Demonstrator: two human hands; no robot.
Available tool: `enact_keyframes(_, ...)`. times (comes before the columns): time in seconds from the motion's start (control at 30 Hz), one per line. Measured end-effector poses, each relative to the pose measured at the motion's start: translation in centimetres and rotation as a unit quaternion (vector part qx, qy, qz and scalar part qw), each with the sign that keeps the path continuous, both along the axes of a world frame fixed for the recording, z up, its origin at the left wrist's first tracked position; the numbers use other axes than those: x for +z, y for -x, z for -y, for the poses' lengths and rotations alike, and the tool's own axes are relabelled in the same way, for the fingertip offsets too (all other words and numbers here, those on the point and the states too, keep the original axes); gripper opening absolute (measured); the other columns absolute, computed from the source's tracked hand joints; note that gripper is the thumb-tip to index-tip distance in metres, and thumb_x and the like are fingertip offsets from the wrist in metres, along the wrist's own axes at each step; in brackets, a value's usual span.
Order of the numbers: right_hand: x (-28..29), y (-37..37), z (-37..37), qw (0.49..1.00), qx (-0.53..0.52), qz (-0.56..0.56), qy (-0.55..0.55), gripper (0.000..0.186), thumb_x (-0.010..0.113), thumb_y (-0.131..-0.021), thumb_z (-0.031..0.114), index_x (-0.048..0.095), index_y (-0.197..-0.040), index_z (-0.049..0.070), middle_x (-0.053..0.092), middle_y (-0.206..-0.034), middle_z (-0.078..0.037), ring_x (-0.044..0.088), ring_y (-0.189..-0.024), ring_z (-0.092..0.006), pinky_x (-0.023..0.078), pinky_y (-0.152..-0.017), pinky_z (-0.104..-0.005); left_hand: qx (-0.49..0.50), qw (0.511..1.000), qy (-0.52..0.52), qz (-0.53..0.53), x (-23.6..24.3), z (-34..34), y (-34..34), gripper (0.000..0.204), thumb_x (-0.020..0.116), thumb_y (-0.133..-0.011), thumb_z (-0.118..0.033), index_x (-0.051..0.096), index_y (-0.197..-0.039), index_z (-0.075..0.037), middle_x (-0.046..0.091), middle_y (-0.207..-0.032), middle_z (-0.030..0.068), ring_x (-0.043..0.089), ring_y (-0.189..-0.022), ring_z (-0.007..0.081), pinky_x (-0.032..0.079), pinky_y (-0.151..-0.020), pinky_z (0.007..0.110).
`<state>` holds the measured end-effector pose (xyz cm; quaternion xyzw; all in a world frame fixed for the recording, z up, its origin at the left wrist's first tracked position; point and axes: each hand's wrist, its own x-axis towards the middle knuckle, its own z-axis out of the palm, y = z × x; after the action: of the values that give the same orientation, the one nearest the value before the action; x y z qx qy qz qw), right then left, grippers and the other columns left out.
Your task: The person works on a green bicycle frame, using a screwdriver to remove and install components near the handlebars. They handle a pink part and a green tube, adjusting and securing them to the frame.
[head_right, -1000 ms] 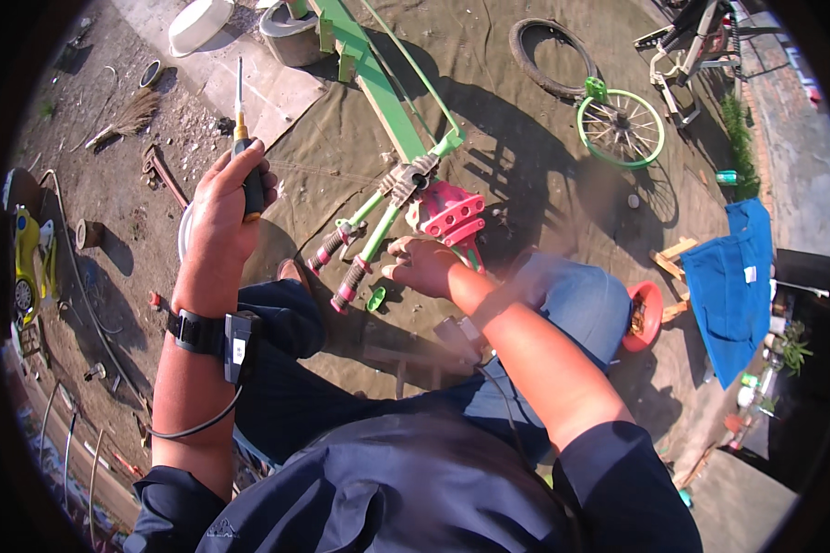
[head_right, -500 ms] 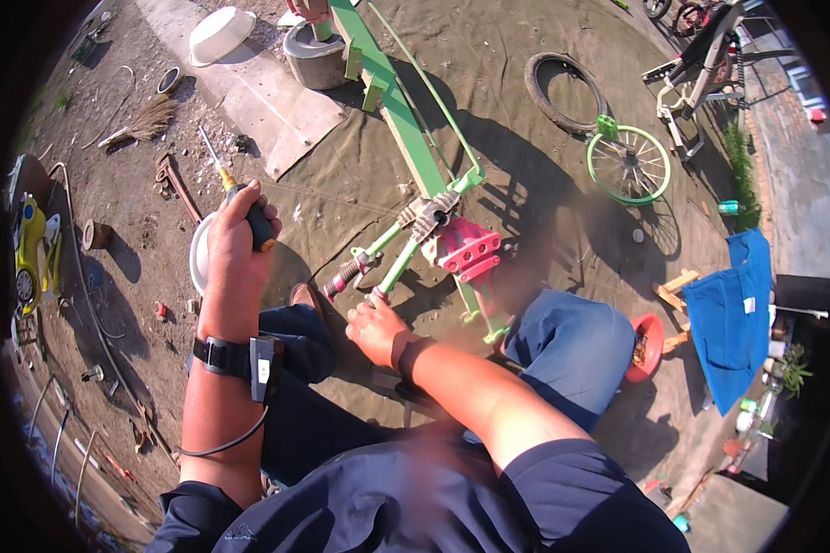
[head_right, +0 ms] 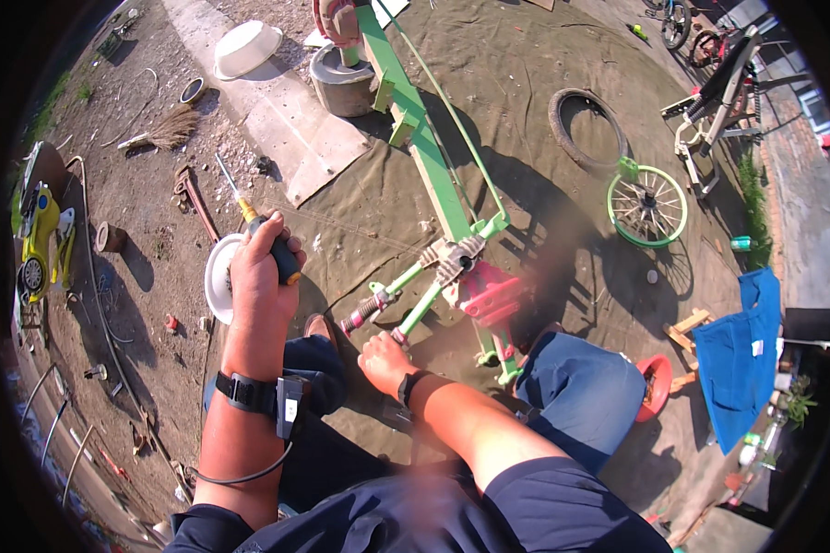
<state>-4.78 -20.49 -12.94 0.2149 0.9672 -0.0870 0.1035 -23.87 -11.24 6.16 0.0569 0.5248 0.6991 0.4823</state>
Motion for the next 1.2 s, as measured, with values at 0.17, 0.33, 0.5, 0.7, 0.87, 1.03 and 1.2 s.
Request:
enact_keyframes(0.17,0.8,-0.8,-0.9,0.999,0.021,-0.027,0.023,0.013,0.057,-0.084,0.020,0.065,-0.075,0.017,0.061,-0.075,-0.003,0.060,-0.084,-0.0221,0.041,-0.077,-0.0392,0.019,1.000,0.006,0.000,-0.5,0.3,0.7,0.014,0.069,-0.090,-0.013,0.057,-0.096,-0.008,0.058,-0.080,0.0027,0.058,-0.066,0.0147,0.049,-0.057,0.030)
enact_keyframes(0.33,2.7,-2.8,-2.4,0.997,0.039,-0.062,0.019,0.011,0.058,-0.083,0.021,0.064,-0.075,0.017,0.061,-0.075,-0.002,0.060,-0.082,-0.0220,0.042,-0.075,-0.0398,0.009,0.999,0.020,-0.029,-1.5,0.2,0.7,0.024,0.068,-0.091,-0.012,0.055,-0.110,-0.005,0.059,-0.083,0.0031,0.059,-0.066,0.0151,0.049,-0.057,0.030)
enact_keyframes(0.5,7.1,-4.6,-4.8,0.997,0.045,-0.016,0.065,0.009,0.060,-0.082,0.019,0.068,-0.081,0.016,0.065,-0.083,-0.003,0.064,-0.087,-0.0224,0.044,-0.077,-0.0395,-0.041,0.986,0.091,-0.133,-3.7,0.2,0.8,0.026,0.068,-0.088,-0.015,0.055,-0.108,-0.004,0.061,-0.085,0.0039,0.058,-0.066,0.0125,0.045,-0.055,0.027)
enact_keyframes(0.7,7.3,-9.0,-6.8,0.988,-0.027,-0.153,0.017,0.005,0.064,-0.077,0.019,0.064,-0.078,0.015,0.059,-0.084,-0.004,0.059,-0.089,-0.0250,0.044,-0.082,-0.0398,-0.233,0.844,0.262,-0.407,-6.3,0.0,-2.2,0.031,0.065,-0.082,-0.022,0.058,-0.103,0.001,0.065,-0.082,0.0135,0.063,-0.073,0.0228,0.050,-0.069,0.038)
enact_keyframes(0.87,10.4,-13.2,-10.2,0.973,-0.032,-0.229,-0.019,0.009,0.068,-0.073,0.020,0.063,-0.077,0.015,0.056,-0.082,-0.005,0.057,-0.089,-0.0266,0.045,-0.085,-0.0419,-0.363,0.780,0.247,-0.446,-7.4,0.7,-6.0,0.034,0.063,-0.082,-0.021,0.056,-0.106,0.001,0.066,-0.090,0.0225,0.066,-0.085,0.0354,0.051,-0.077,0.044)
enact_keyframes(1.03,11.2,-17.8,-14.5,0.948,-0.106,-0.291,0.072,0.019,0.067,-0.073,0.007,0.059,-0.089,0.012,0.059,-0.092,-0.007,0.056,-0.100,-0.0334,0.043,-0.097,-0.0439,-0.426,0.788,0.186,-0.403,-10.6,1.2,-9.1,0.035,0.066,-0.081,-0.020,0.056,-0.107,0.002,0.065,-0.088,0.0189,0.064,-0.081,0.0321,0.050,-0.074,0.043)
enact_keyframes(1.2,12.9,-21.6,-20.4,0.907,-0.217,-0.328,0.153,0.022,0.071,-0.073,0.007,0.059,-0.091,0.007,0.060,-0.090,-0.010,0.060,-0.092,-0.0344,0.051,-0.081,-0.0413,-0.443,0.869,0.195,-0.107,-7.7,0.6,-12.4,0.033,0.066,-0.088,-0.019,0.055,-0.115,-0.004,0.064,-0.093,0.0066,0.063,-0.083,0.0169,0.052,-0.070,0.034)
